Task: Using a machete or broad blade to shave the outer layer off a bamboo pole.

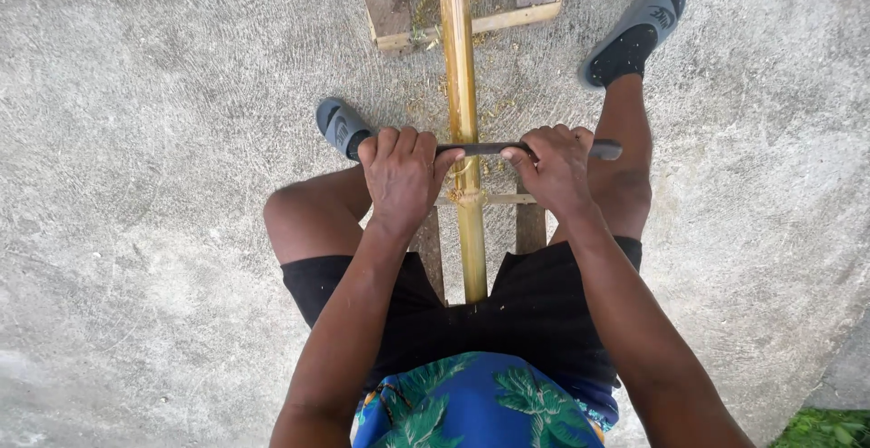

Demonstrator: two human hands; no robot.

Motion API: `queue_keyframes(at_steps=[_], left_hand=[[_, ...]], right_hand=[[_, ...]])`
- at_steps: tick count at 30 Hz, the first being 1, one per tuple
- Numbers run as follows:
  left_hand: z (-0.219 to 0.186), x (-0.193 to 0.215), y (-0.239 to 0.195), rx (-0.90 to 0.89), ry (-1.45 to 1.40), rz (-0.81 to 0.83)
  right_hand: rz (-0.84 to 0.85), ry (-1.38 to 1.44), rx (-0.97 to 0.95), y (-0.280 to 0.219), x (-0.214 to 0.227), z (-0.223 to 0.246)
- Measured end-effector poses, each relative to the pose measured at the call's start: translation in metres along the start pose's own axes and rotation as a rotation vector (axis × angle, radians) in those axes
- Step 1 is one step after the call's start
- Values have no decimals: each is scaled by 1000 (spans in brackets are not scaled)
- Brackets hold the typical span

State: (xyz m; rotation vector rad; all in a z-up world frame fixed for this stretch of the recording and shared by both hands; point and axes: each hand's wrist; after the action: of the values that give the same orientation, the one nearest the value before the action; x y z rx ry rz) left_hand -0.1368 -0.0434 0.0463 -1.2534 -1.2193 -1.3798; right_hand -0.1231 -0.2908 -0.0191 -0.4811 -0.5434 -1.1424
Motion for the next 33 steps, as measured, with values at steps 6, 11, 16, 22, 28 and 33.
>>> queue_keyframes(at_steps=[6, 11, 16, 22, 28, 33], left_hand=[[22, -21, 50, 4, 11, 66], [8, -11, 12, -7, 40, 47], [-9, -6, -35, 9, -24, 93], [10, -8, 21, -10, -59, -11], [-13, 2, -49, -17, -98, 173], [-25, 9, -85, 66, -179, 68]], right_hand=[[-24, -49, 27, 64, 10, 0], [18, -48, -32, 16, -8, -14], [1, -37, -1, -32, -8, 0], [7, -77, -44, 5, -7, -2], [33, -30, -109, -63, -15, 1], [52, -148, -124, -75, 1, 24]])
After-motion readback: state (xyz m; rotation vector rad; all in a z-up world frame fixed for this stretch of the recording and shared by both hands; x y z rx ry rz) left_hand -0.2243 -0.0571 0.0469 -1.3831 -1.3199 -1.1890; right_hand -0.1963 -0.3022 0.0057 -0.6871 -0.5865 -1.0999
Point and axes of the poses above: each hand's wrist, its own y-axis towards the middle knuckle, its own x-axis out of the back of the hand, z = x × y, and after that the axes turned 14 degrees about y, right-handed
